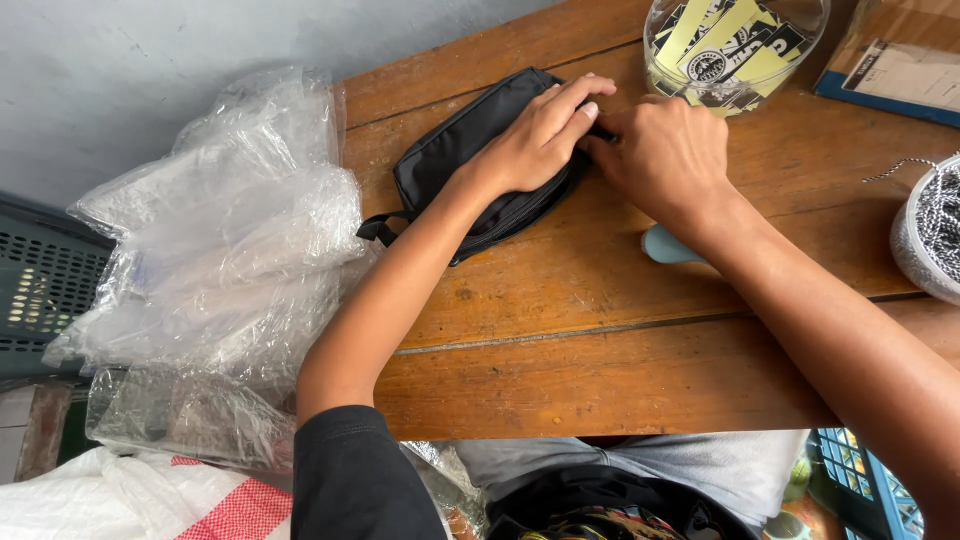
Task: Cleaning a small black bag with a brush and attaching a decorative keychain tag to the zipper.
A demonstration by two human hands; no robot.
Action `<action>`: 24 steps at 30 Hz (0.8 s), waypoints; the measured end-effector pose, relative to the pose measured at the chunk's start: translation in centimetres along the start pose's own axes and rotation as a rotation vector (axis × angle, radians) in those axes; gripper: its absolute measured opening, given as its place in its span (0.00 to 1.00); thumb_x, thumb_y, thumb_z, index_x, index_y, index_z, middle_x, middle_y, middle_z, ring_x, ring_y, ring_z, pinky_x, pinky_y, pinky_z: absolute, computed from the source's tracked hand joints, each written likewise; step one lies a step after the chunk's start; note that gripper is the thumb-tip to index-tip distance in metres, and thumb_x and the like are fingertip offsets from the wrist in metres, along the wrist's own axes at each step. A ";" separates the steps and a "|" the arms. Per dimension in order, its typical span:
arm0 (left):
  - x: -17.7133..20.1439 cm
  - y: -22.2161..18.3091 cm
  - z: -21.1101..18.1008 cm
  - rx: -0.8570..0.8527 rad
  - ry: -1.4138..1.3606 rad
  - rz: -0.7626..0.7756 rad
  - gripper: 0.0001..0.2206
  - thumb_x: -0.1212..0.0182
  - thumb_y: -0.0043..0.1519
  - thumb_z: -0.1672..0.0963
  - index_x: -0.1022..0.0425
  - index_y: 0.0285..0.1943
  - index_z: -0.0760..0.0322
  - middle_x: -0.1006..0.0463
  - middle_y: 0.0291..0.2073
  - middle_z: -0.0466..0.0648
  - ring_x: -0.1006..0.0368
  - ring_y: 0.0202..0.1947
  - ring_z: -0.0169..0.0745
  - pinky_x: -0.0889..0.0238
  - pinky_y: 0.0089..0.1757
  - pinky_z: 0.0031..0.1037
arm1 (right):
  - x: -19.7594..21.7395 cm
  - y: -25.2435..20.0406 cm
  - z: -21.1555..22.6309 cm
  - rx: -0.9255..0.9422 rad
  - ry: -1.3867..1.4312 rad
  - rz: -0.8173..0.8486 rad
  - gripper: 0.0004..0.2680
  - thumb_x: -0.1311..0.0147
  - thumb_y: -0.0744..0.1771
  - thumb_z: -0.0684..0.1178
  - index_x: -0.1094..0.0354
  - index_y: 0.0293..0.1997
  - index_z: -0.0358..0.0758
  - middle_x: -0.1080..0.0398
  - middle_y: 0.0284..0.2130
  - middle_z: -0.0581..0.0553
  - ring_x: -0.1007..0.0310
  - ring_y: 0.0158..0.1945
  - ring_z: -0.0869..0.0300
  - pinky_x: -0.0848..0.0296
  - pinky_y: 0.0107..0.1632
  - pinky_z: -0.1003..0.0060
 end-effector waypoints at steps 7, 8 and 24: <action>2.6 1.7 2.4 -0.016 0.243 0.215 0.25 0.52 0.68 0.68 0.34 0.73 0.58 0.37 0.73 0.49 0.55 0.76 0.57 0.59 0.64 0.54 | 0.4 1.6 0.2 -0.098 0.087 0.167 0.10 0.50 0.65 0.56 0.18 0.38 0.62 0.30 0.37 0.43 0.24 0.34 0.33 0.27 0.34 0.41; 2.6 1.9 2.7 -0.015 0.245 0.213 0.25 0.52 0.68 0.68 0.34 0.73 0.58 0.37 0.73 0.49 0.55 0.76 0.57 0.59 0.64 0.54 | 0.4 1.8 0.2 -0.095 0.087 0.166 0.10 0.50 0.65 0.56 0.18 0.38 0.62 0.30 0.37 0.43 0.24 0.34 0.33 0.27 0.34 0.41; 2.0 1.5 3.4 -0.098 0.427 -0.008 0.13 0.41 0.62 0.64 0.21 0.50 0.54 0.23 0.42 0.43 0.29 0.44 0.50 0.45 0.45 0.45 | 0.6 0.6 -0.2 0.218 -0.081 0.058 0.06 0.46 0.70 0.56 0.21 0.42 0.56 0.30 0.38 0.49 0.24 0.29 0.44 0.30 0.22 0.47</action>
Point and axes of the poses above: each hand's wrist, its own y-axis towards the middle knuckle, its own x-axis out of the back of the hand, z = x × y, the point moved 1 cm from there along y, towards the middle knuckle
